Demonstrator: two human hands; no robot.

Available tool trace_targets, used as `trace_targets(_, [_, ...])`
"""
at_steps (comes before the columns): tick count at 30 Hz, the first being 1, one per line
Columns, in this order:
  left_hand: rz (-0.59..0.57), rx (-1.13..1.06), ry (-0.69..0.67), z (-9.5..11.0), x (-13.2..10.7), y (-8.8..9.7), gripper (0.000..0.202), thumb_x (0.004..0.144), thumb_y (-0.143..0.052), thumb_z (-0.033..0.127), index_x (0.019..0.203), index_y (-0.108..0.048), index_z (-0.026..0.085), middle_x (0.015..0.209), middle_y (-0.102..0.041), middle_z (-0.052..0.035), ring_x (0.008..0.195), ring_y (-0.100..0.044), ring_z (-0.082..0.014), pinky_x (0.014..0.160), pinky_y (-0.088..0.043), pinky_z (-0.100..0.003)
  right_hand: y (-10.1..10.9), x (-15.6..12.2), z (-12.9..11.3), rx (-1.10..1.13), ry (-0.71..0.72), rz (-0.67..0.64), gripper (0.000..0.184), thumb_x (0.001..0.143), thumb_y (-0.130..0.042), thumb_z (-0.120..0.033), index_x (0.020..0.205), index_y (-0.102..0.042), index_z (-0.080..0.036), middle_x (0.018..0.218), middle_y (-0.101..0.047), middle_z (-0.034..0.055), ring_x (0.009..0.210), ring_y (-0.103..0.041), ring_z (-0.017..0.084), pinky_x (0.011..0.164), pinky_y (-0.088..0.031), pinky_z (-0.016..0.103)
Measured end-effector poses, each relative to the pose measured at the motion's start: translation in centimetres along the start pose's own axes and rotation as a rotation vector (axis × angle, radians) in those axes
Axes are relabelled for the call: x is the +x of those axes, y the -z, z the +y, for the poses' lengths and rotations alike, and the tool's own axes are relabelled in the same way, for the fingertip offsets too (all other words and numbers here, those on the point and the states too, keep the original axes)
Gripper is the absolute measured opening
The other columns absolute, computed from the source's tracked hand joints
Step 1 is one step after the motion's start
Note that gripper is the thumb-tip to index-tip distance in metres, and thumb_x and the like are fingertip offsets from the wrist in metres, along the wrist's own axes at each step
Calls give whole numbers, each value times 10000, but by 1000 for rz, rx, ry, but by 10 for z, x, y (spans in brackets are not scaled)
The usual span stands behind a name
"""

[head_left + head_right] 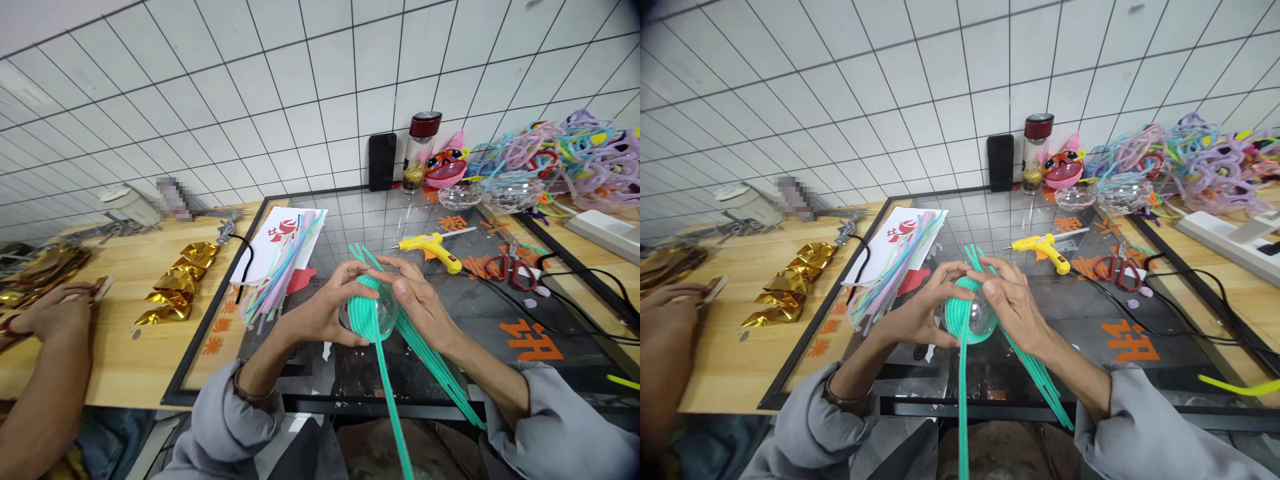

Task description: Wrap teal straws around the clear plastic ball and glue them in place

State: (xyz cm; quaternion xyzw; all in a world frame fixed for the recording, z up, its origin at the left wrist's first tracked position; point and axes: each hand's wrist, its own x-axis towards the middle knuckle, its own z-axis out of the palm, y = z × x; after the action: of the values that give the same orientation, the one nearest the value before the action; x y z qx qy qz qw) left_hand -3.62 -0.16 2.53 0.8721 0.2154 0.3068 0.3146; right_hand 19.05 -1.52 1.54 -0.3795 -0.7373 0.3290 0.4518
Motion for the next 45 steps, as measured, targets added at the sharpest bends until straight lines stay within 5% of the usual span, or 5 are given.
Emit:
trace_targets(19, [24, -18, 5, -3, 3, -1, 709, 647, -898, 396, 1248, -542, 280, 1478, -321, -141, 1478, -309, -382, 1206, -321, -615, 3, 11, 4, 177, -94, -25, 554, 947, -418, -689, 1144, -746, -289, 1342, -638, 86, 1333, -510, 282, 1161, -315, 550])
trace_targets(27, [39, -20, 13, -3, 4, -1, 712, 644, -895, 391, 1251, -542, 272, 1433, -365, -142, 1433, -377, -366, 1205, -312, -600, 5, 30, 17, 416, -485, 85, 277, 719, -715, -477, 774, -665, -210, 844, -683, 22, 763, -582, 170, 725, -460, 329])
trace_targets(36, [102, -11, 97, -6, 8, -5, 722, 632, -879, 377, 1243, -524, 231, 1380, -507, -156, 1361, -478, -354, 1167, -368, -580, 0, 46, 24, 363, -485, 60, 427, 574, -802, -586, 592, -647, -188, 590, -606, 1, 590, -481, 128, 617, -392, 307])
trace_targets(41, [156, -80, 153, -7, 12, -9, 710, 662, -843, 368, 1265, -506, 206, 1397, -509, -168, 1357, -489, -352, 1176, -349, -584, 7, 43, 25, 328, -447, 81, 413, 723, -691, -625, 768, -743, -217, 836, -738, 55, 827, -629, 205, 739, -465, 345])
trace_targets(45, [178, -109, 228, -8, 13, -11, 719, 645, -842, 352, 1261, -507, 194, 1440, -475, -179, 1391, -461, -355, 1191, -330, -570, 8, 36, 18, 209, -197, 155, 284, 815, -659, -504, 888, -767, -252, 946, -743, 44, 951, -648, 229, 871, -490, 395])
